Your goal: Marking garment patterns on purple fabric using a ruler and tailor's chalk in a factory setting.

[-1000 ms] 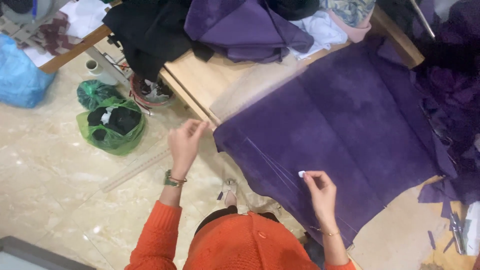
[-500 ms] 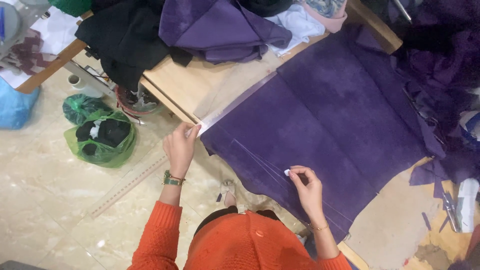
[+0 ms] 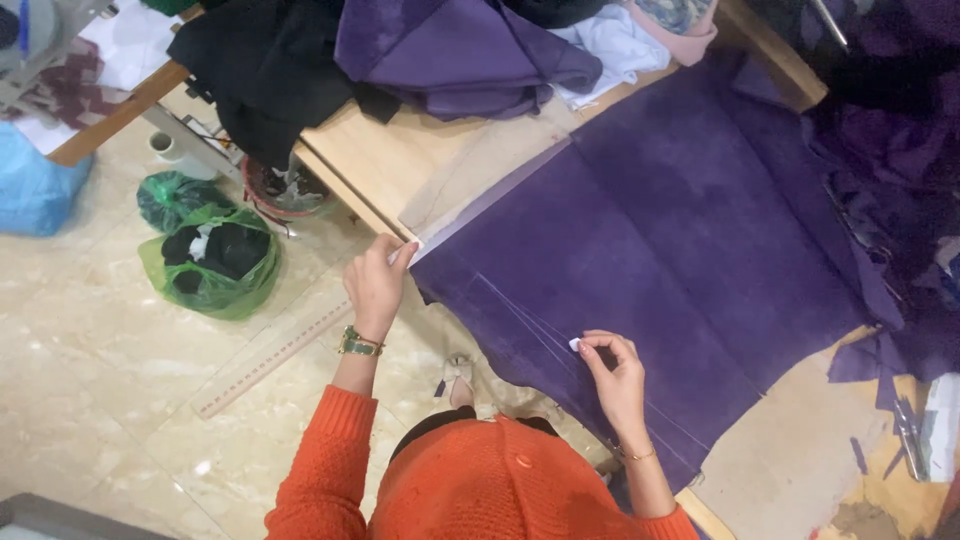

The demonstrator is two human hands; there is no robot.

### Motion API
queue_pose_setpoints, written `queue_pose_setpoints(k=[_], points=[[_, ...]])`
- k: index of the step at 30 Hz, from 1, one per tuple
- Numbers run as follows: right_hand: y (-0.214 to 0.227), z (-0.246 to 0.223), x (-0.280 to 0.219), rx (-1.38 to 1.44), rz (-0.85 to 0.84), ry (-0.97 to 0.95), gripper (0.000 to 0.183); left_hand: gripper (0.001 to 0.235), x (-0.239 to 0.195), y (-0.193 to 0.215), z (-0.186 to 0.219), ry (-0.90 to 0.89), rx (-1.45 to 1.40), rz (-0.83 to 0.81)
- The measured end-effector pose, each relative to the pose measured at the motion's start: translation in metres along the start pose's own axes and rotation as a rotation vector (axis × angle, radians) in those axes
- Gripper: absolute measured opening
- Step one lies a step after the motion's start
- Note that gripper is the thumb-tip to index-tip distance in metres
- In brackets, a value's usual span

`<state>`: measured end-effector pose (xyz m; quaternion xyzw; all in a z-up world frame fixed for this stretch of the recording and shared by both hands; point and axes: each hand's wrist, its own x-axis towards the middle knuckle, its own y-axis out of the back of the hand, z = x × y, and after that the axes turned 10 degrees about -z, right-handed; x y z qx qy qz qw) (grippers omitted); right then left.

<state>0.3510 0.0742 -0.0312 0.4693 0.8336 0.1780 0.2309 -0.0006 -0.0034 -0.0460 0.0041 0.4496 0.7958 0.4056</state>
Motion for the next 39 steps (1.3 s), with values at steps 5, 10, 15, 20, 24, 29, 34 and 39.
queue_pose_setpoints(k=[5, 10, 15, 20, 24, 29, 34, 39], points=[[-0.002, 0.008, 0.003, -0.025, -0.005, 0.025, 0.008, 0.032, 0.002, 0.001, -0.002, 0.019, -0.015, -0.031], [-0.003, 0.01, 0.003, -0.026, 0.002, 0.029, 0.007, 0.032, 0.004, -0.001, -0.004, 0.035, -0.018, -0.042], [-0.004, 0.012, 0.002, -0.024, 0.006, 0.022, 0.007, 0.033, 0.006, 0.0, -0.007, 0.043, -0.007, -0.053], [-0.005, 0.014, 0.003, -0.021, 0.01, 0.02, 0.007, 0.034, 0.01, 0.0, -0.01, 0.042, 0.006, -0.055], [-0.004, 0.008, 0.002, -0.023, 0.01, 0.013, 0.008, 0.034, 0.005, 0.003, -0.004, 0.041, 0.003, -0.059], [-0.003, 0.004, 0.002, -0.029, 0.01, 0.002, 0.007, 0.033, 0.001, 0.006, -0.003, 0.016, 0.002, -0.048], [-0.004, 0.005, 0.002, -0.029, 0.013, -0.004, 0.006, 0.032, -0.003, 0.008, 0.002, -0.01, 0.019, -0.042], [-0.004, 0.005, 0.002, -0.009, 0.018, -0.005, 0.006, 0.033, -0.005, 0.006, 0.005, 0.021, 0.014, -0.045]])
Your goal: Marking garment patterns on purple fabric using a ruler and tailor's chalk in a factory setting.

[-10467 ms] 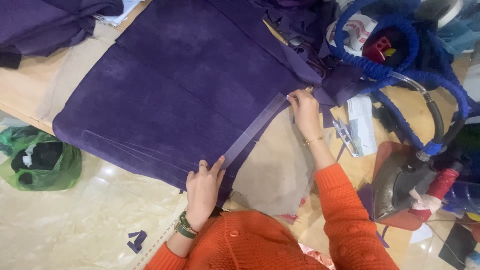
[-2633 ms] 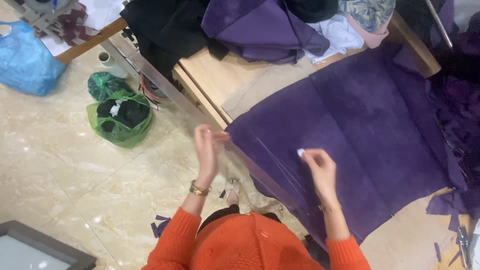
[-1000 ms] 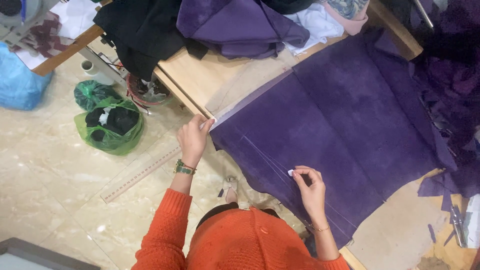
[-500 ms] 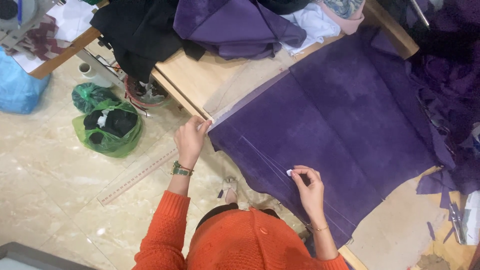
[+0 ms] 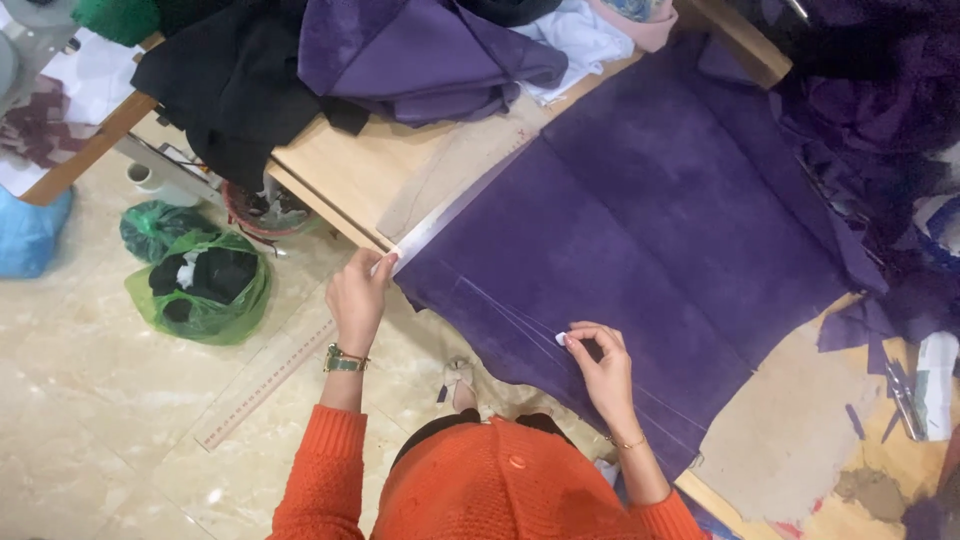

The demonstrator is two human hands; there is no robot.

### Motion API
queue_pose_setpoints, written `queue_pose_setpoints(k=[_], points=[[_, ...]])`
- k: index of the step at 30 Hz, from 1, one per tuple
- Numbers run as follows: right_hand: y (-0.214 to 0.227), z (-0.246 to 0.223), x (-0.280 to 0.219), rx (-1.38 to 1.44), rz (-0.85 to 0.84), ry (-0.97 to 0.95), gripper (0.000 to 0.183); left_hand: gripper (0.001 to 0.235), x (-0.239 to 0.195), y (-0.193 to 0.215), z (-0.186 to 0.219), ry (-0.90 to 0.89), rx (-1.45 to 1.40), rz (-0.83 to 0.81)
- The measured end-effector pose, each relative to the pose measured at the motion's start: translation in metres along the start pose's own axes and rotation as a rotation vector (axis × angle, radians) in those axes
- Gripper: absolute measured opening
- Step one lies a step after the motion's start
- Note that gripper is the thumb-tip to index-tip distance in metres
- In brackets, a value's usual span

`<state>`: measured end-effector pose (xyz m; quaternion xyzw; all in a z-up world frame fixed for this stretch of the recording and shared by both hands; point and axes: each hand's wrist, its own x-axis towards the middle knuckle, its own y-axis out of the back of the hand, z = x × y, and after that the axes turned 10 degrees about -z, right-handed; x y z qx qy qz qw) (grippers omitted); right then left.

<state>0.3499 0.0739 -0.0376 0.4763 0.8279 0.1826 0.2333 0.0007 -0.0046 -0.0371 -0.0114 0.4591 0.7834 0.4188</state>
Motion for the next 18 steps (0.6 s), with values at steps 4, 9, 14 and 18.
queue_pose_setpoints(k=[4, 9, 14, 18], points=[[0.001, 0.0, 0.0, -0.016, -0.01, 0.013, 0.007, 0.031, -0.001, 0.002, 0.001, 0.0, 0.0, -0.013], [0.001, -0.002, 0.0, -0.024, -0.009, 0.002, 0.007, 0.031, 0.004, 0.001, -0.003, 0.005, 0.009, -0.017], [0.001, 0.0, 0.0, -0.014, -0.013, 0.004, 0.008, 0.032, 0.004, 0.001, -0.003, 0.009, 0.024, -0.022], [0.0, -0.002, 0.0, -0.016, -0.012, 0.017, 0.007, 0.033, 0.008, -0.005, -0.008, 0.006, 0.022, -0.011]])
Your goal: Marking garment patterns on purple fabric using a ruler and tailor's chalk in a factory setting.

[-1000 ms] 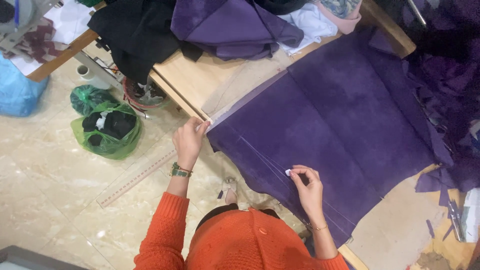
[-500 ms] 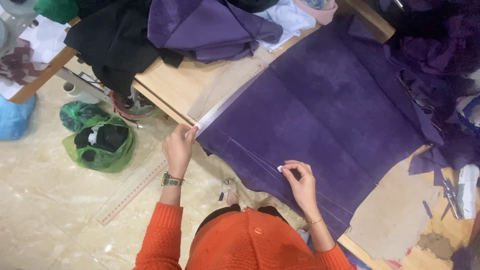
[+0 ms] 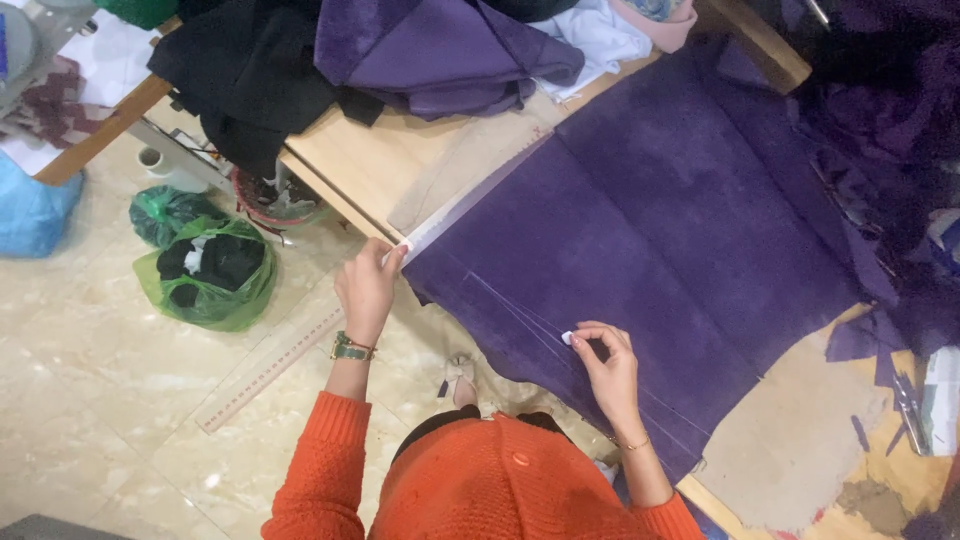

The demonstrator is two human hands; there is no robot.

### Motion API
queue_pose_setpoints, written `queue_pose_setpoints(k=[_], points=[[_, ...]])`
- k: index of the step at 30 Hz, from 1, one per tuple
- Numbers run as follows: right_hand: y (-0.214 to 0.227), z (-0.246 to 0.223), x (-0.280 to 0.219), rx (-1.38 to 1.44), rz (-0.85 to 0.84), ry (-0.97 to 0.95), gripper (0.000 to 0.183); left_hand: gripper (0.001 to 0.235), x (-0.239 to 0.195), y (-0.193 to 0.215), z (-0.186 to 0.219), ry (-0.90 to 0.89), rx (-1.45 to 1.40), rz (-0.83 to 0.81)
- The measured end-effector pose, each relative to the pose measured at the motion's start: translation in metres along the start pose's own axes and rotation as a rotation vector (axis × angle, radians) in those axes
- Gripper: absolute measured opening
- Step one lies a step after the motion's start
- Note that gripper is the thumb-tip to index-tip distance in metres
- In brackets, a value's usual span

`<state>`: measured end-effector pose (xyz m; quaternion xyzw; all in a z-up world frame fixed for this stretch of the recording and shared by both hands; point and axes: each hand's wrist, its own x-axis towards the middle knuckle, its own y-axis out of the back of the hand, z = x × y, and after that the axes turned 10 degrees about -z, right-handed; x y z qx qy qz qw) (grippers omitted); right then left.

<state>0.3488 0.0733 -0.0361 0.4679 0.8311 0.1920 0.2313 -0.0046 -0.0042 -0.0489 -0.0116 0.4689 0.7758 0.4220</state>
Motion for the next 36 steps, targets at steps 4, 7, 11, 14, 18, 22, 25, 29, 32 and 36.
queue_pose_setpoints(k=[4, 7, 11, 14, 18, 22, 25, 29, 32, 36], points=[[0.001, -0.007, -0.001, -0.016, -0.002, 0.008, 0.008, 0.034, 0.001, -0.002, -0.003, -0.002, -0.019, 0.004], [0.0, -0.006, -0.001, -0.018, 0.002, 0.01, 0.008, 0.036, -0.001, 0.0, -0.001, -0.002, -0.009, -0.009], [-0.001, 0.0, 0.001, -0.027, 0.004, 0.014, 0.008, 0.035, 0.0, -0.001, -0.001, -0.008, 0.012, -0.005], [-0.001, 0.002, 0.0, -0.016, 0.009, 0.016, 0.009, 0.035, -0.002, -0.001, -0.001, -0.019, 0.011, 0.003], [0.009, 0.009, -0.007, 0.004, 0.062, -0.013, 0.006, 0.031, -0.007, 0.0, 0.004, -0.042, -0.063, 0.023], [0.048, 0.048, -0.021, -0.021, 0.213, -0.036, 0.006, 0.029, -0.005, -0.006, 0.0, -0.09, -0.142, 0.003], [0.08, 0.099, -0.036, -0.05, 0.384, -0.107, 0.006, 0.036, -0.016, -0.004, 0.011, -0.119, -0.233, 0.002], [0.1, 0.15, -0.061, 0.26, 0.567, -0.248, 0.012, 0.047, -0.019, -0.021, 0.015, -0.094, -0.284, 0.036], [0.098, 0.182, -0.078, 0.476, 0.631, -0.274, 0.013, 0.046, -0.003, -0.047, 0.001, -0.202, -0.265, 0.138], [0.101, 0.16, -0.096, 0.633, 0.612, -0.313, 0.016, 0.031, 0.02, -0.072, -0.027, -0.424, -0.245, 0.27]])
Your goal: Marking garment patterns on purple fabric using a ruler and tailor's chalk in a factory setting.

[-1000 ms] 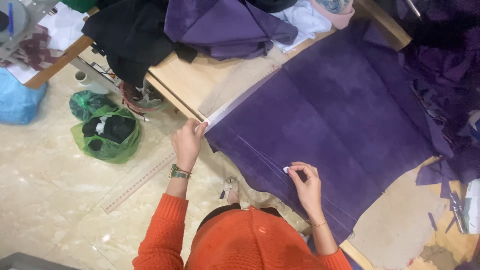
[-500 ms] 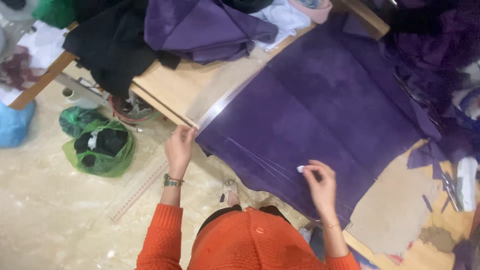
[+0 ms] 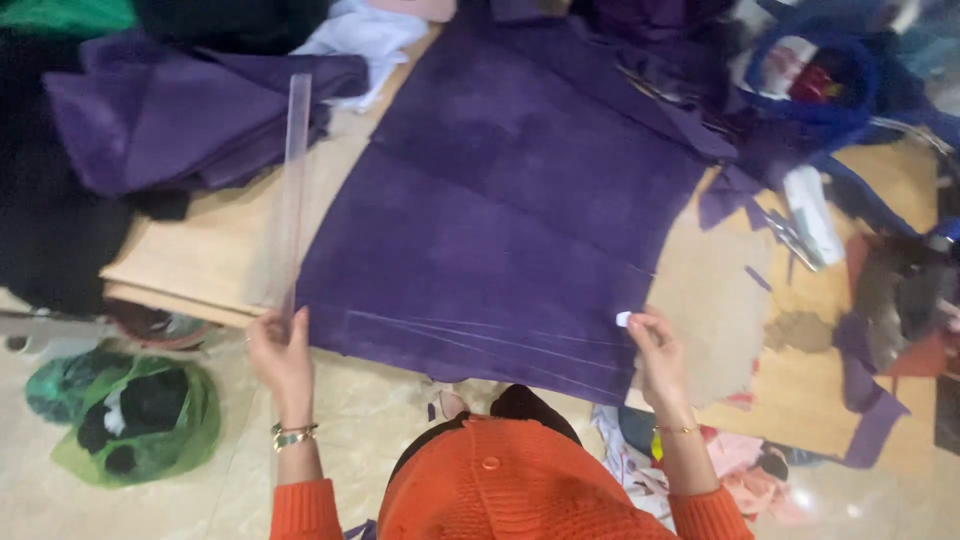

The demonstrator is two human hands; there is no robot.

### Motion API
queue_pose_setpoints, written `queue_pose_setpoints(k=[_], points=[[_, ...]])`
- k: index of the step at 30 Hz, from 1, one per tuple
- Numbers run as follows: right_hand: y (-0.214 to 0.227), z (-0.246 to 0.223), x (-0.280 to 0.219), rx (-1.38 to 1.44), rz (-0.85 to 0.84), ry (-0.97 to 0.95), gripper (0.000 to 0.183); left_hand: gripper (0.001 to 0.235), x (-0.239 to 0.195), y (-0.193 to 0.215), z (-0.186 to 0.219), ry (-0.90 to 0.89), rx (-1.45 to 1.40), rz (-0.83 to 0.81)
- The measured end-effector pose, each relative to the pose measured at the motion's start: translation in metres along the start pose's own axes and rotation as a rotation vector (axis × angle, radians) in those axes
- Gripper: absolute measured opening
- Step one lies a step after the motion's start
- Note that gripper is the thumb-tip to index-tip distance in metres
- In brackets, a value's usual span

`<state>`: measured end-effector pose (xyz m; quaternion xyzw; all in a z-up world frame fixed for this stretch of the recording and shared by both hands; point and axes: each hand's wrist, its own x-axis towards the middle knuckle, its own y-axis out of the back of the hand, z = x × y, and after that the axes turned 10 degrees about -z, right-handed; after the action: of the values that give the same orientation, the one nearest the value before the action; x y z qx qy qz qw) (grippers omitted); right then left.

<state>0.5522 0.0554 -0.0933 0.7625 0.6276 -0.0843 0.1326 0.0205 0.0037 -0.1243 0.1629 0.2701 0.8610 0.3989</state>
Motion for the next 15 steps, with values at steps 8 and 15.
queue_pose_setpoints(k=[8, 15], points=[[0.007, -0.007, -0.015, 0.043, -0.115, -0.127, 0.018, 0.027, 0.003, -0.006, -0.023, -0.055, 0.041, 0.044], [0.002, -0.044, -0.022, -0.101, -0.311, 0.11, 0.011, 0.021, 0.005, -0.009, -0.021, 0.044, -0.039, 0.023]])
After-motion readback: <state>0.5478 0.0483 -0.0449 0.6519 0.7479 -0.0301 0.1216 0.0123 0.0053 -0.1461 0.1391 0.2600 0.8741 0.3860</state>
